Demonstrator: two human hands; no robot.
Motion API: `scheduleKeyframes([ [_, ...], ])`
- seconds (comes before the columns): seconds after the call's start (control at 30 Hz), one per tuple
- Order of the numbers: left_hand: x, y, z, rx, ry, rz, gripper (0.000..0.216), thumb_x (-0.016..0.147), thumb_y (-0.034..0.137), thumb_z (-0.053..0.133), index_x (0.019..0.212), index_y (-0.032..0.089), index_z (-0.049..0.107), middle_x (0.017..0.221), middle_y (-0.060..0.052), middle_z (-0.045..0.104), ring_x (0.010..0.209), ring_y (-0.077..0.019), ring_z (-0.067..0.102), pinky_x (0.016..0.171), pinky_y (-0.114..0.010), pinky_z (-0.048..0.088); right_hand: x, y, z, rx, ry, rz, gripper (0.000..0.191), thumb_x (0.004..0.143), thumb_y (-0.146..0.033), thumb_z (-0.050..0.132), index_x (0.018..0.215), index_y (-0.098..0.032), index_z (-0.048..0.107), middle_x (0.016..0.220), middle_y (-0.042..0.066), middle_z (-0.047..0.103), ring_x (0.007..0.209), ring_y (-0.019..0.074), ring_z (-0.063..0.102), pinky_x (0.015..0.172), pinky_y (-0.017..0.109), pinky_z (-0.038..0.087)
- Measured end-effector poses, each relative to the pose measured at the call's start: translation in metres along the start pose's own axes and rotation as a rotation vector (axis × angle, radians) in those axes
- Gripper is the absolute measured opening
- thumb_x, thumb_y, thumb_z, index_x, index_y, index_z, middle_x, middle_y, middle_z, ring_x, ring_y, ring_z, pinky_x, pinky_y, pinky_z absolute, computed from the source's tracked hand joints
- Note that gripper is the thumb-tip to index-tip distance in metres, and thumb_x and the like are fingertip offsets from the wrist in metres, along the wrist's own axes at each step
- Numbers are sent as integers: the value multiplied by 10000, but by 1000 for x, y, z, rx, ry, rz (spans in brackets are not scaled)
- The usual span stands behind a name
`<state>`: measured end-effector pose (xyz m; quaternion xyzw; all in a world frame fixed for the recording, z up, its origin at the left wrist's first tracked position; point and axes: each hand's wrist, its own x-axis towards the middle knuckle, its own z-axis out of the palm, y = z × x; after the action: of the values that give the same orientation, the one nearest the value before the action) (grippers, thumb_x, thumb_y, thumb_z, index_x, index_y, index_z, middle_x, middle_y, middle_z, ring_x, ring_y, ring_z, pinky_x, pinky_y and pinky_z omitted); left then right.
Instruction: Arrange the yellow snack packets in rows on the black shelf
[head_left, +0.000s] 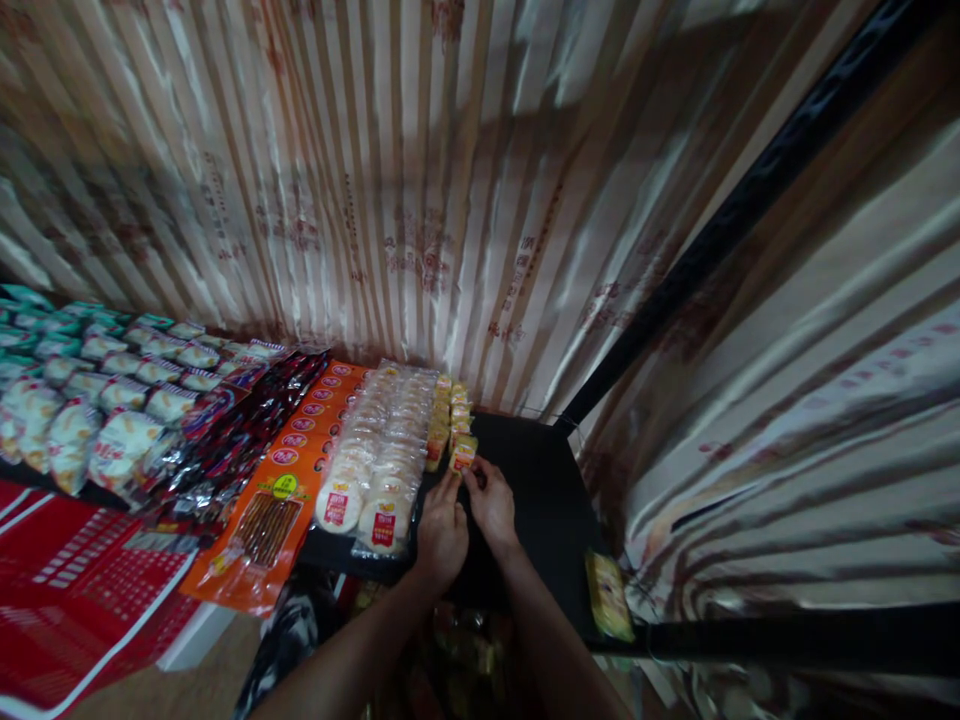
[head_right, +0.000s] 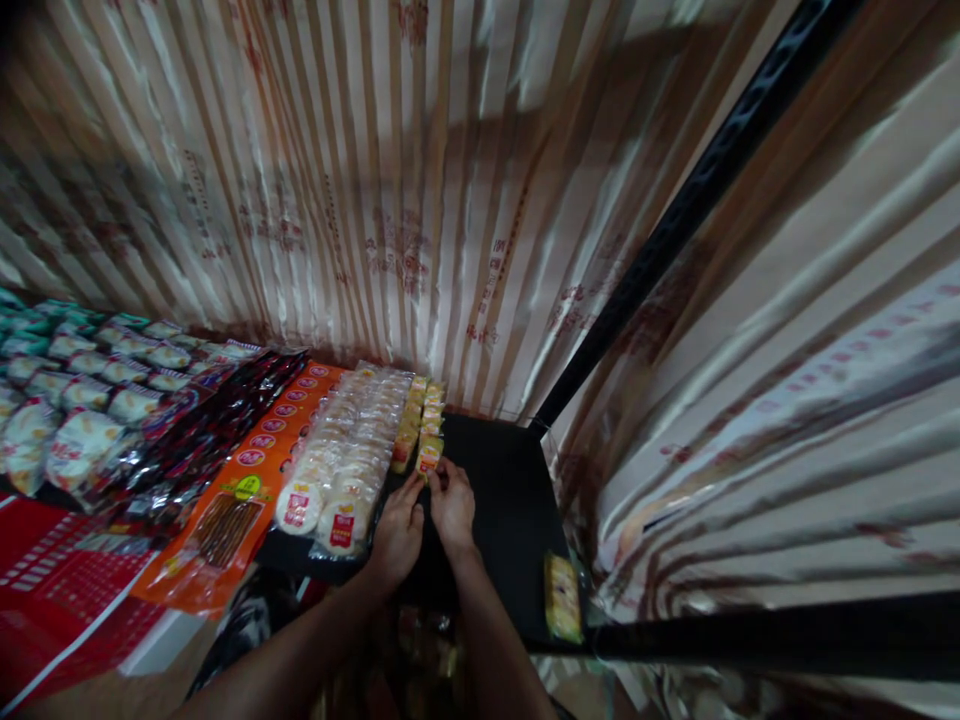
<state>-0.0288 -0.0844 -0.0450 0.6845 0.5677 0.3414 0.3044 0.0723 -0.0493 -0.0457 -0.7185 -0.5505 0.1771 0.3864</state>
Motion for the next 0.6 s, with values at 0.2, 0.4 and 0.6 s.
scheduleKeyframes([
  [0.2,6,-6,0,-6,7,-19,491,762,72,352,1229,74,502,1329,-115,467,1223,-197,422,1065,-359,316,5,-4,5,43,-21,39,283,756,-359,457,969,-198,552,872,28,645,671,155,601,651,277,447],
  [0.4,11,-6,1,36,-8,1,512,755,57,332,1242,76,491,1331,-109,465,1214,-196,428,1063,-349,316,5,-2,9,22,-20,36,288,773,-392,427,928,-181,548,889,53,634,694,168,600,657,285,448],
  [0.6,13,-9,3,62,-5,8,495,762,57,329,1223,79,510,1333,-105,464,1201,-205,437,1049,-358,334,8,3,14,24,20,12,348,782,-372,407,992,-157,582,972,93,618,792,186,592,744,316,463],
])
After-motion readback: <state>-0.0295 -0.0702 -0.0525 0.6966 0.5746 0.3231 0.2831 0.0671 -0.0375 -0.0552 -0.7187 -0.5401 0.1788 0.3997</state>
